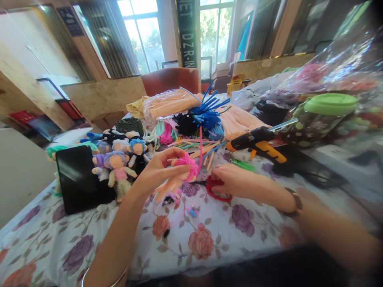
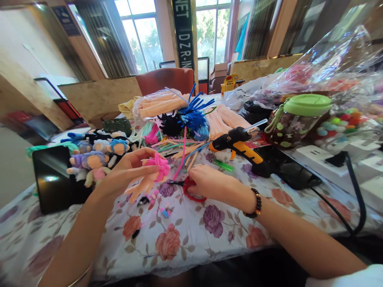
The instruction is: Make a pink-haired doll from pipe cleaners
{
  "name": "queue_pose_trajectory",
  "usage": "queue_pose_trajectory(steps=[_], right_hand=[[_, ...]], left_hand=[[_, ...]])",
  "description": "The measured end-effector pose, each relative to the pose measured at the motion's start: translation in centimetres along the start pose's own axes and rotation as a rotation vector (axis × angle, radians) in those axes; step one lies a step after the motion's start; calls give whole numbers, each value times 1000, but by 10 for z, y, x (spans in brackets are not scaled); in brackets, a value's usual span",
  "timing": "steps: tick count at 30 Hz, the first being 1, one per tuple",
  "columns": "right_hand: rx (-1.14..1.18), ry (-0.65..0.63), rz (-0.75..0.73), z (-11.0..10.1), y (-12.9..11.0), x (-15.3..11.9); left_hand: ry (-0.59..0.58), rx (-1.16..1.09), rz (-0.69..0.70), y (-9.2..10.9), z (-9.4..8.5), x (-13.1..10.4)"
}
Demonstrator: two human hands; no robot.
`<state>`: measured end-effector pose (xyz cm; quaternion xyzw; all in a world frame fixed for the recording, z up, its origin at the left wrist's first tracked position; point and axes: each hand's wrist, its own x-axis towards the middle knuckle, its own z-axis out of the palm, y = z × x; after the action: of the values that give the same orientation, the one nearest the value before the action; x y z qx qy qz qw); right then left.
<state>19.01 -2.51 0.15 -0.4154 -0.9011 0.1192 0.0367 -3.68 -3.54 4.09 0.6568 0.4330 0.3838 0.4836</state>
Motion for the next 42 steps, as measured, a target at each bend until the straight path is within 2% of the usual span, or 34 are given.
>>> queue_pose_trajectory(steps=[5, 11, 14, 16, 18, 21, 25, 27, 29, 33, 35, 42], right_hand=[[111, 5, 62, -11, 4, 2], [621, -67, 106, -25, 18, 6], [861, -28, 121, -22, 24, 9], [938, -31, 127, -16, 27, 11], [984, -96, 119, -10, 29, 12], [1121, -214, 54, -6, 26, 12], [1293, -416, -18, -13, 18, 5], [1329, -474, -47, -18, 17, 2], [1321, -433, -63, -20, 20, 1], [1149, -210, -42, -19, 28, 5], [1070, -148, -27, -19, 30, 6], [1058, -92, -23, -19, 22, 4]], left_hand=[[-22, -15, -23, -1, -2, 1], [-43, -31, 37, -5, -7, 4], [-100, -37, -4, -5, -9, 3], [-149, -49, -37, -5, -9, 1], [-165, -53, -51, -5, -9, 0], [-122, -38, -59, -5, -9, 1], [-34, -42, -67, -3, -10, 5], [12, -46, -71, -2, -10, 6], [6, -42, -65, -1, -9, 7], [-70, -21, -48, 1, -9, 9], [-76, -6, -43, 1, -9, 11], [-35, 18, -19, 1, -10, 17]])
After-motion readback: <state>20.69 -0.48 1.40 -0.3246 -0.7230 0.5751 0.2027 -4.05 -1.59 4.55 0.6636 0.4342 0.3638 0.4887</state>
